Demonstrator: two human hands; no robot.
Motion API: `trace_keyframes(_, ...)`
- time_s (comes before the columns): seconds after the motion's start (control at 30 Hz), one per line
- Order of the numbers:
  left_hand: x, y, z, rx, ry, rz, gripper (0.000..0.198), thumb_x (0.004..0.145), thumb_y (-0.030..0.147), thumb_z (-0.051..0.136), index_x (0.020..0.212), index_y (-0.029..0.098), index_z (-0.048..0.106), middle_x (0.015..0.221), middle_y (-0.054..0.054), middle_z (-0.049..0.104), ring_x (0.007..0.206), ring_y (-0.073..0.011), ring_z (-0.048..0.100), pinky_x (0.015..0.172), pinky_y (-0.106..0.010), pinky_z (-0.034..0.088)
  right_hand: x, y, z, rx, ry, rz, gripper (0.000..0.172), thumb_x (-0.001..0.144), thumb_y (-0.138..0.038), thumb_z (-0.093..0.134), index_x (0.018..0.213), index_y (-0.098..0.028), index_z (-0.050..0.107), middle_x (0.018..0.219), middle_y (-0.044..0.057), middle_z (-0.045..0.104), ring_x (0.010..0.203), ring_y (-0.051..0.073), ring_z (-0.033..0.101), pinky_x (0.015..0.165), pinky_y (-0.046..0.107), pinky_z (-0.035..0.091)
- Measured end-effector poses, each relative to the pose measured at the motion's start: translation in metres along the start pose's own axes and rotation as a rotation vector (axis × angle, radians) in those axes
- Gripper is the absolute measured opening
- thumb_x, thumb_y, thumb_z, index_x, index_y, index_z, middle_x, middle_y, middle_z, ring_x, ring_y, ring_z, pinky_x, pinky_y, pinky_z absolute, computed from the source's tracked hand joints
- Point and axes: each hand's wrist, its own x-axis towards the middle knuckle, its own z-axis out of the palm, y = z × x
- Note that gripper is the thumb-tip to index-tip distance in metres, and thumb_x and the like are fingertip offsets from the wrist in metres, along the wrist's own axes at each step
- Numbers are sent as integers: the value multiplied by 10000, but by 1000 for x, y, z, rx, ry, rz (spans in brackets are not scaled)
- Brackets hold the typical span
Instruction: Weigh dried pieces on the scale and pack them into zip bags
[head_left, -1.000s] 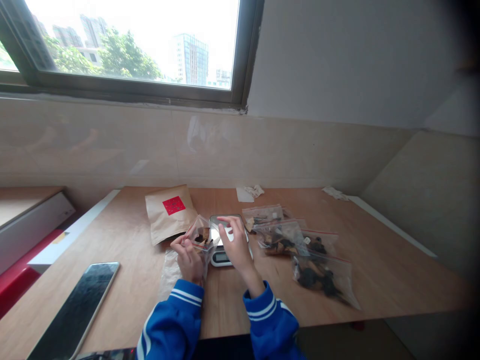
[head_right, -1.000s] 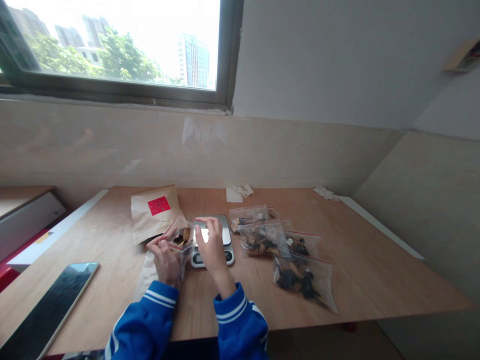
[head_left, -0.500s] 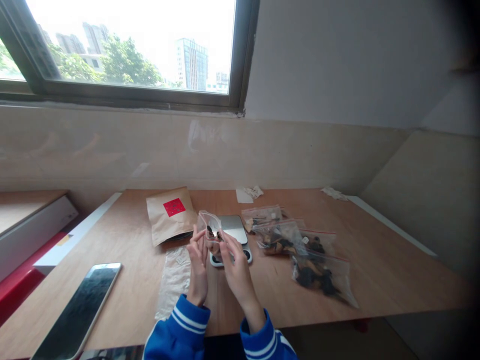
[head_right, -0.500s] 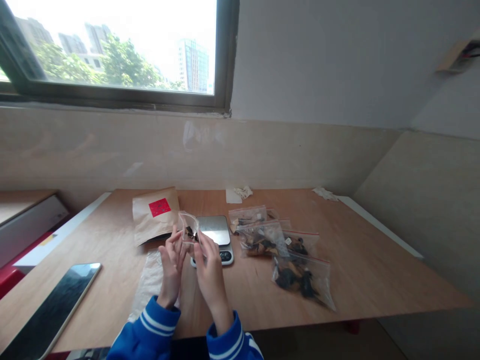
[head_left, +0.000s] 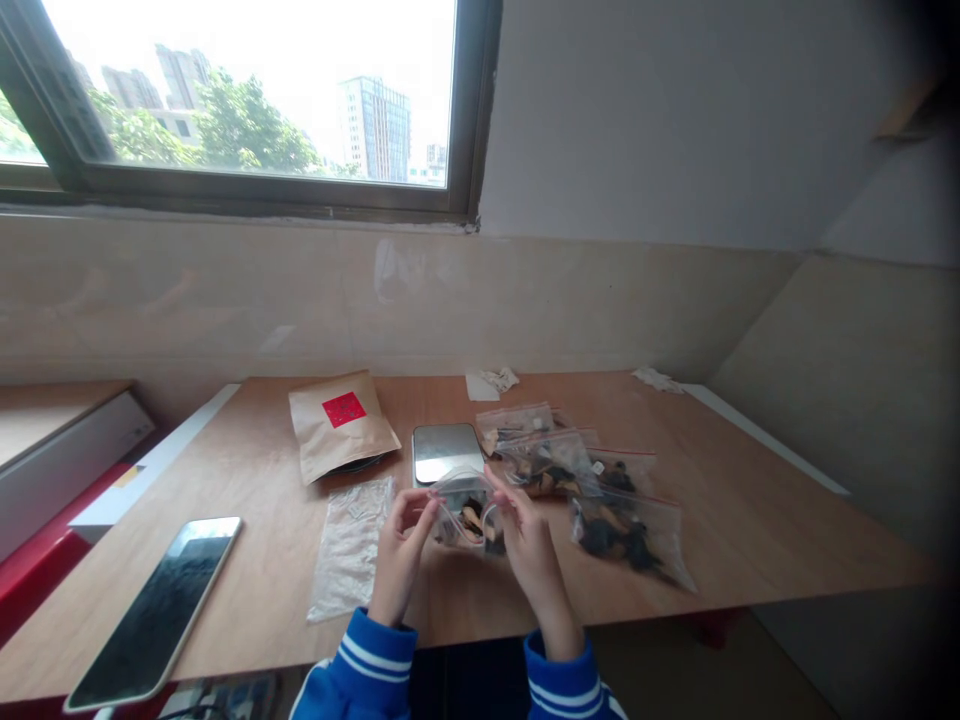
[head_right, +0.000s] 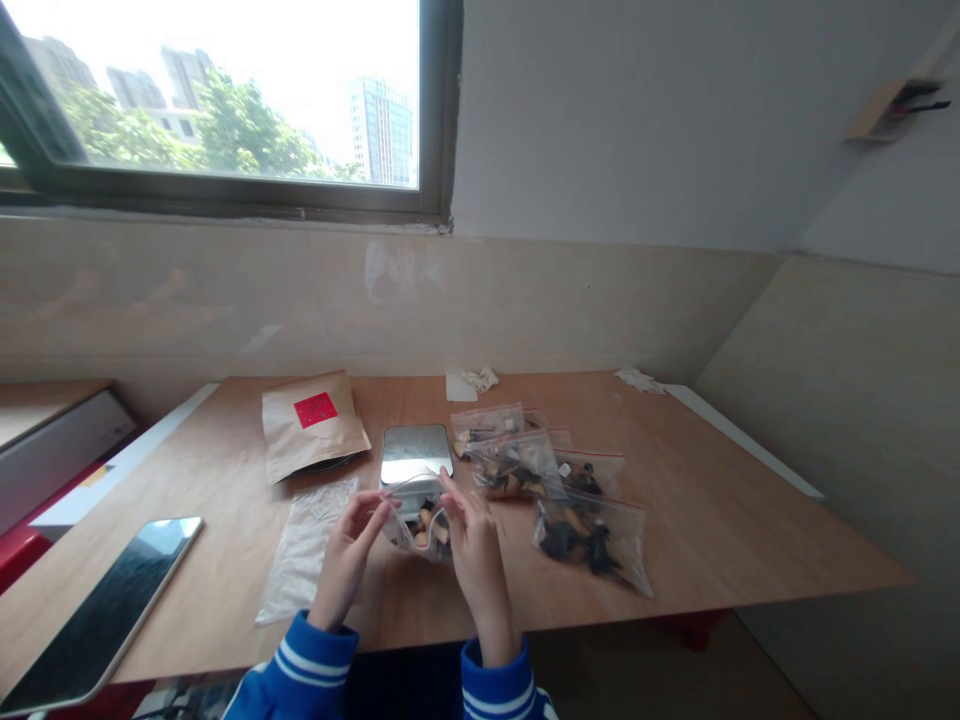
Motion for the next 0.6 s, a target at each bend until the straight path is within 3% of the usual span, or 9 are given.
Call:
trace_keyframes(0.1, -4, -1, 6, 40, -6, -1, 270, 793, 407, 609, 933, 176, 603, 903, -54, 659, 819, -180, 637, 769, -311, 500, 0, 8, 0, -58, 23, -38, 484, 928, -497, 374, 1281, -214, 547, 1322, 91, 543, 1250, 252, 481, 1061, 448, 354)
trace_keyframes(0.27, -7, 2, -2, 62, 217, 37, 272, 788, 433, 606, 857, 170, 595, 772, -18, 627, 723, -147, 602, 701, -269, 485, -3, 16, -11, -41, 125, 1, 518, 946, -510, 287, 1209, -203, 611, 1154, 95, 662, 1118, 249, 589, 993, 407, 422)
trace_keyframes(0.43, -10, -2, -12, 86, 138, 35, 276, 787, 433, 607, 866, 169, 606, 774, -12, 621, 700, -135, 588, 662, -248, 472, -6, 24, -18, 40, 88, 62, 538, 902, -571, 364, 953, -170, 720, 970, 92, 722, 930, 268, 662, 838, 338, 500)
trace_keyframes(0.6, -10, -14, -16, 81, 143, 11, 291, 802, 439, 586, 923, 176, 611, 833, -16, 628, 700, -124, 586, 673, -244, 471, -7, 40, -16, 85, -23, 106, 469, 828, -587, 505, 942, -177, 701, 903, 90, 724, 787, 237, 665, 677, 295, 507)
